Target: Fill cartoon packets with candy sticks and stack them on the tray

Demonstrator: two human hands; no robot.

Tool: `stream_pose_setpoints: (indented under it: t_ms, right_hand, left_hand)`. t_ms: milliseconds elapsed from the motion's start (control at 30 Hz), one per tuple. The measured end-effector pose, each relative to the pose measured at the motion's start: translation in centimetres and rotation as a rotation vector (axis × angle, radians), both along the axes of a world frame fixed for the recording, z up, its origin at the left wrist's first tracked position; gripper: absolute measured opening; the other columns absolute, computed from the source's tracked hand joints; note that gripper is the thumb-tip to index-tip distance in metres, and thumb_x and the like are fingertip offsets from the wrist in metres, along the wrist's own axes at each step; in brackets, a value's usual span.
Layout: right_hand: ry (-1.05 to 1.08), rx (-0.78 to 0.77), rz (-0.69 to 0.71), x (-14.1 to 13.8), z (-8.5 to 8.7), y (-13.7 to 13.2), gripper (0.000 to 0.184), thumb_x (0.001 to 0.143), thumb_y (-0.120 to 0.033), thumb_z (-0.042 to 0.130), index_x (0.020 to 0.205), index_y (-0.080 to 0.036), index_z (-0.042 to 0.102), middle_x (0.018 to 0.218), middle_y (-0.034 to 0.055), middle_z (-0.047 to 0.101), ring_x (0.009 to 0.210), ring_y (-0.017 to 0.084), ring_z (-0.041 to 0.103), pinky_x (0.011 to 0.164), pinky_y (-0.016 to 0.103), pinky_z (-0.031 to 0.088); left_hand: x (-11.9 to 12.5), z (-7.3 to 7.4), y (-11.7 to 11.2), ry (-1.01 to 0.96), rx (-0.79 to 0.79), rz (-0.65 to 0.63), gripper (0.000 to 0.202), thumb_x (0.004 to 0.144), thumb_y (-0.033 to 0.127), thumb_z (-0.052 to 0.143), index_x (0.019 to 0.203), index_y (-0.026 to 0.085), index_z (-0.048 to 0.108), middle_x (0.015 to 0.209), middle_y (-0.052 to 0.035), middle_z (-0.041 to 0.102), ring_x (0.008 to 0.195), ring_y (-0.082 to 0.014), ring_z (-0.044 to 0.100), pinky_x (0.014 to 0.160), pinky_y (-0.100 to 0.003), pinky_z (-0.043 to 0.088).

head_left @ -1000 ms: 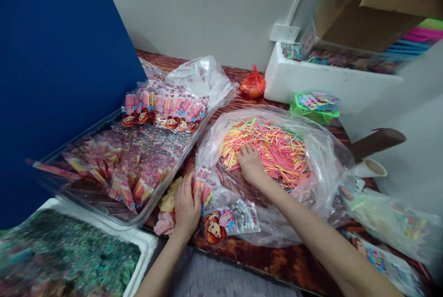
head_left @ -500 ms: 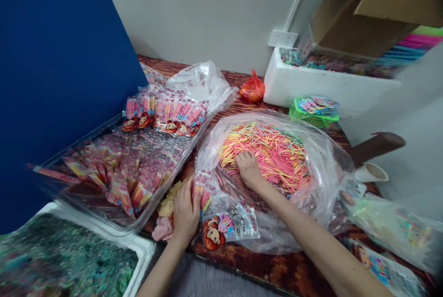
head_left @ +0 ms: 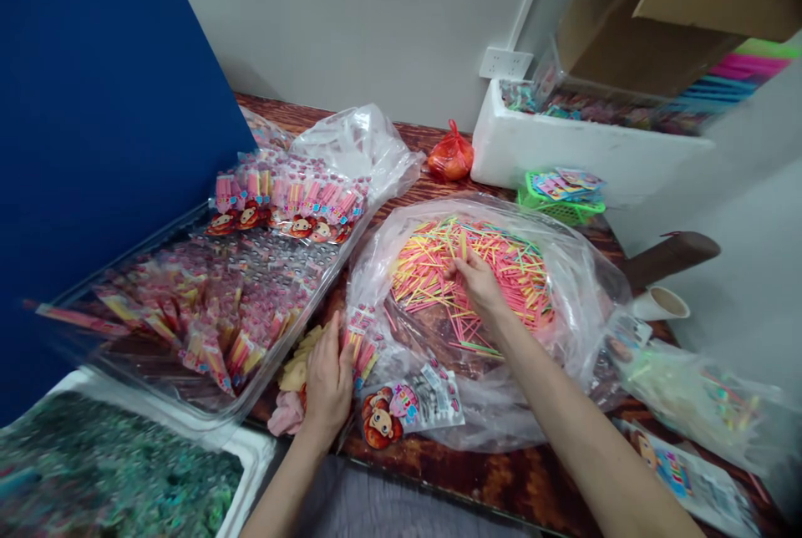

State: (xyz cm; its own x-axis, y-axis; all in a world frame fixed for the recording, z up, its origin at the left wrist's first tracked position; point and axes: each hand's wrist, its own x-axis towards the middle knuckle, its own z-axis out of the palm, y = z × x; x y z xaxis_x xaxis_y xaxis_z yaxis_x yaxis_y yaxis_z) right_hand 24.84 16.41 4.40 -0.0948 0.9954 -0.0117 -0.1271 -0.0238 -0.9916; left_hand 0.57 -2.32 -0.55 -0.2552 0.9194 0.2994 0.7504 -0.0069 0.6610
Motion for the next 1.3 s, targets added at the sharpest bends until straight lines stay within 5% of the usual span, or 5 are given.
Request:
stream_pose_setpoints:
  t_ms: [200, 467, 667, 1033, 1300]
  right_hand:
    - [0.577, -0.267, -0.009, -0.3, -1.3, -5.1, 0.015, 0.074, -0.017, 0.073, 0.079, -0.02, 0.06, 0.066, -0.0031, 0.063, 0.061, 0.012, 0.061, 0.065, 0.027, 0.054]
    - [0.867, -0.4, -0.016, -2.9, -0.3, -9.1, 0.012, 0.082, -0.009, 0.063, 0.08, -0.021, 0.063, 0.071, -0.0019, 0.065, 0.068, 0.013, 0.064, 0.076, 0.031, 0.057]
    - [0.836, -0.385, -0.184, -1.3, 0.1, -8.7, 0.012, 0.082, -0.009, 0.064, 0.077, -0.02, 0.063, 0.068, -0.0021, 0.065, 0.068, 0.013, 0.064, 0.078, 0.031, 0.056]
    - [0.645, -0.326, -0.068, -5.2, -0.8, -12.7, 0.015, 0.074, -0.028, 0.073, 0.083, -0.02, 0.066, 0.08, 0.0019, 0.069, 0.079, 0.018, 0.065, 0.079, 0.032, 0.052]
    - [0.253, -0.05, -0.082, -2.9, -2.0, -10.3, 0.01, 0.079, -0.028, 0.067, 0.086, -0.021, 0.064, 0.078, -0.0006, 0.065, 0.078, 0.017, 0.061, 0.081, 0.031, 0.047]
  left_hand:
    - [2.1, 3.6, -0.4, 0.175, 0.123, 0.029, 0.045, 0.094, 0.03, 0.05, 0.138, 0.019, 0.044, 0.143, -0.014, 0.046, 0.133, -0.0305, 0.041, 0.111, -0.052, 0.031]
    - [8.2, 6.2, 3.0, 0.012, -0.124, -0.32, 0.022, 0.097, 0.032, 0.045, 0.094, 0.018, 0.061, 0.087, -0.0055, 0.066, 0.083, -0.0212, 0.061, 0.073, -0.031, 0.043]
    - [8.3, 6.4, 3.0, -0.185, -0.269, -0.347, 0.031, 0.095, 0.031, 0.044, 0.066, 0.019, 0.048, 0.061, 0.0034, 0.051, 0.06, -0.0136, 0.05, 0.057, -0.024, 0.03]
    - [8.9, 5.6, 4.4, 0.163, -0.126, -0.305, 0.02, 0.095, 0.021, 0.043, 0.09, 0.018, 0.063, 0.085, -0.0061, 0.068, 0.081, -0.0215, 0.061, 0.07, -0.031, 0.042]
    - [7.8, 6.4, 4.2, -0.039, -0.012, -0.31, 0.019, 0.097, 0.024, 0.044, 0.101, 0.019, 0.062, 0.095, -0.0056, 0.069, 0.09, -0.0203, 0.064, 0.08, -0.033, 0.048]
